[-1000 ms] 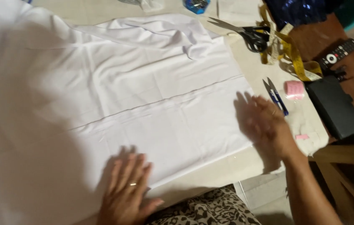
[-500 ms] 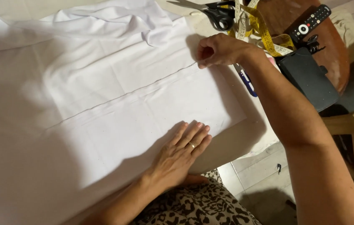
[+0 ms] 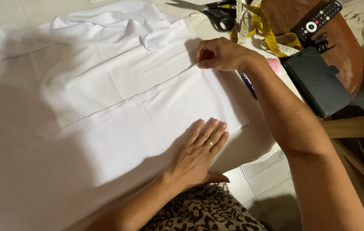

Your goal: Unfolding and smoothing out a large piece of white fabric on a sewing table to prepare it for work.

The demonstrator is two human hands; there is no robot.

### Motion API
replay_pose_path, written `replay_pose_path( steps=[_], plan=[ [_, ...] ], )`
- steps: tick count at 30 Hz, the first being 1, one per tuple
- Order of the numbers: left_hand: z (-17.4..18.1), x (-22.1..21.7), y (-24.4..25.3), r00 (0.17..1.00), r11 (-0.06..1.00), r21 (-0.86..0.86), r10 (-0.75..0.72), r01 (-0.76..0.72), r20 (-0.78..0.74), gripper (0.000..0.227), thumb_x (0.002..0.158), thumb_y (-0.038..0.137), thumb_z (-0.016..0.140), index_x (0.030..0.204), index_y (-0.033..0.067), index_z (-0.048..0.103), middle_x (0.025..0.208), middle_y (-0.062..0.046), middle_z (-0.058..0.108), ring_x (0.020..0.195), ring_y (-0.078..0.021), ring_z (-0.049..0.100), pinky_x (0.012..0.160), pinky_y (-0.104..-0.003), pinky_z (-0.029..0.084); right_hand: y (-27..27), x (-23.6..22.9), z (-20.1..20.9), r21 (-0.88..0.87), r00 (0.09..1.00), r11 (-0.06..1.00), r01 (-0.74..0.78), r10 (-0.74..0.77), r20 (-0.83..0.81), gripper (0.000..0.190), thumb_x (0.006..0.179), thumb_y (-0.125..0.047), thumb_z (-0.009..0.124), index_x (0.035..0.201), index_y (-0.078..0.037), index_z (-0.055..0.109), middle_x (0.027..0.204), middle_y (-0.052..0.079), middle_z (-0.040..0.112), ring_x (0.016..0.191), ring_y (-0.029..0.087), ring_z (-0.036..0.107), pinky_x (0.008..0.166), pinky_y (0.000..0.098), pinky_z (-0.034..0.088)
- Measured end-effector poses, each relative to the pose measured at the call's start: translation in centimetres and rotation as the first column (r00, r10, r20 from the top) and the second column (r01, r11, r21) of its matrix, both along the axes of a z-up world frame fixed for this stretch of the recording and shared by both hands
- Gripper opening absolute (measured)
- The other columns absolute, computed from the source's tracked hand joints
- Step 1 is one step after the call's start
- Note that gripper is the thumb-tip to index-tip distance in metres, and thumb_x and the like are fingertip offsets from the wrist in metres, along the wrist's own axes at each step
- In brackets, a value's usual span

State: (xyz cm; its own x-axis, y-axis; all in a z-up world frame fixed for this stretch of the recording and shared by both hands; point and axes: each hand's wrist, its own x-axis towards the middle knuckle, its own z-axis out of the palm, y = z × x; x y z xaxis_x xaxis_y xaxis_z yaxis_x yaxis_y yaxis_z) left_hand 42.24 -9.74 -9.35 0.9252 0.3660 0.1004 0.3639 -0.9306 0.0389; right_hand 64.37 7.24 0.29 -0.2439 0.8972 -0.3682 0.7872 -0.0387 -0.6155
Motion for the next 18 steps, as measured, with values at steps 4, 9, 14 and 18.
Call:
replay_pose_path(
  steps=[4,9,14,18],
  plan=[
    [1.1,0.8,0.5,0.999,0.999,0.025,0.024,-0.026,0.048,0.120,0.075,0.095,0.014,0.159,0.0096,0.009,0.166,-0.014,0.004,0.154,-0.0359,0.000,0.124,-0.057,-0.006,-0.6,-0.2,0.5,0.017,0.999,1.000,0.002,-0.002,0.038,0.018,0.095,-0.020,0.068,0.110,-0.012,0.064,0.100,0.003,0.069,0.091,0.017,0.064,0.081,0.0303,0.050],
    [4.7,-1.5,3.2,0.992,0.951,-0.305,0.085,-0.054,0.089,0.108,0.078,0.084,0.042,0.152,0.0057,0.036,0.164,-0.017,0.024,0.153,-0.0381,0.012,0.125,-0.057,0.004,-1.3,1.4,-0.5,0.132,0.994,0.990,0.044,-0.056,0.089,0.038,0.092,-0.024,0.073,0.126,-0.008,0.068,0.101,0.016,0.074,0.097,0.032,0.068,0.084,0.0446,0.051],
    [3.9,-6.8,5.9,0.942,0.945,-0.211,0.289,-0.251,0.172,0.105,0.085,0.079,0.047,0.153,0.0012,0.030,0.162,-0.019,0.022,0.152,-0.0372,0.011,0.122,-0.055,0.002,-6.3,-3.1,-1.6,0.644,1.000,0.765,-0.005,-0.010,0.019,0.010,0.094,-0.025,0.065,0.098,-0.017,0.061,0.086,0.000,0.062,0.082,0.016,0.058,0.072,0.0305,0.046],
    [3.1,-8.5,6.2,0.904,0.939,-0.039,0.340,-0.341,0.259,0.104,0.085,0.079,0.049,0.153,0.0009,0.034,0.165,-0.015,0.022,0.154,-0.0331,0.012,0.125,-0.053,0.007,-12.4,-5.6,-3.0,0.439,0.971,0.873,-0.211,0.134,0.200,0.086,0.091,-0.070,0.037,0.158,-0.019,0.022,0.166,0.012,0.020,0.153,0.032,0.013,0.122,0.0485,0.009]
  ],
)
